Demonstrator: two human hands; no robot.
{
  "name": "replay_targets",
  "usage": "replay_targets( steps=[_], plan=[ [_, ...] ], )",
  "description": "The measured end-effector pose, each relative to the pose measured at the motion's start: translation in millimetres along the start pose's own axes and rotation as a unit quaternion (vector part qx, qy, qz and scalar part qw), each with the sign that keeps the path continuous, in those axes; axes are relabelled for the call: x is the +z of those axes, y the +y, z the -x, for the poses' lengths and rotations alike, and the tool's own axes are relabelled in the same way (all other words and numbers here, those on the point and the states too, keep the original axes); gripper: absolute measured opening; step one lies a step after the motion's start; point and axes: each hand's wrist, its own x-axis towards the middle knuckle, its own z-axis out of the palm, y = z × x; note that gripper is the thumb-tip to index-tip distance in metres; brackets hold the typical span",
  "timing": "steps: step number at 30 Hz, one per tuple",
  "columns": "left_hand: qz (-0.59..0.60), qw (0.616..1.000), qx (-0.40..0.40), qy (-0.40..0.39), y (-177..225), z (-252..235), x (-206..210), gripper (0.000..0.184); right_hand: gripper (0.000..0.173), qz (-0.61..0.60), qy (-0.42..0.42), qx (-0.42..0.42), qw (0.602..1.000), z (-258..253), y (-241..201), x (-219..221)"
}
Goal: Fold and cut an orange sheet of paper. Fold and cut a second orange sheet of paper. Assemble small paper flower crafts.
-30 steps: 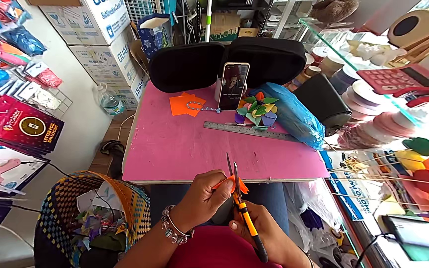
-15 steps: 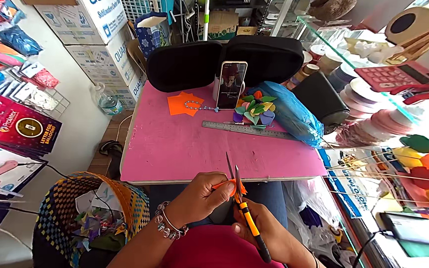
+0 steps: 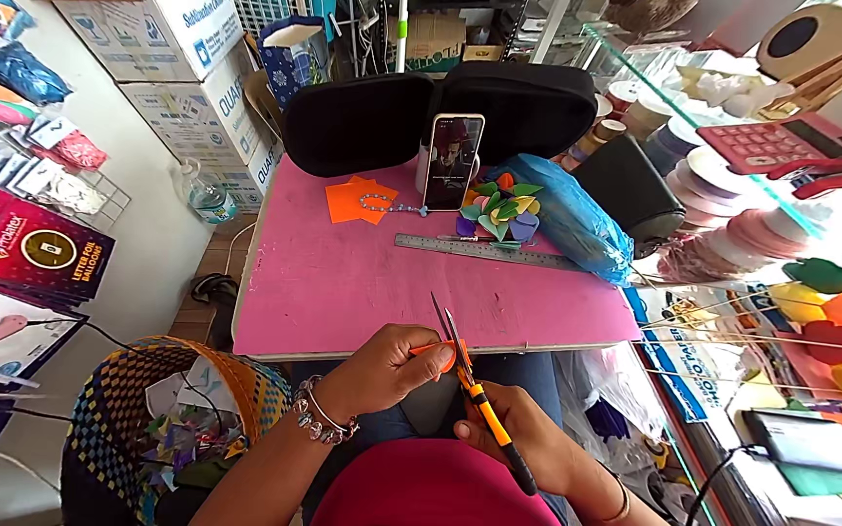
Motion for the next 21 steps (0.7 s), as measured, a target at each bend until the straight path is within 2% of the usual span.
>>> replay_targets(
  steps=[9, 21],
  plan=[
    [0.011, 0.996, -0.069, -0.053, -5.9, -13.0, -22.3, 0.03, 0.043, 0.028, -0.054, 0.074, 0.995, -12.4, -3.5, -23.9],
    [0.064, 0.982, -0.155, -0.086, -17.9, -31.1, -40.1, 0.025, 0.039, 0.054, -0.08, 0.106, 0.99, -29.2, -3.8, -43.4]
  ],
)
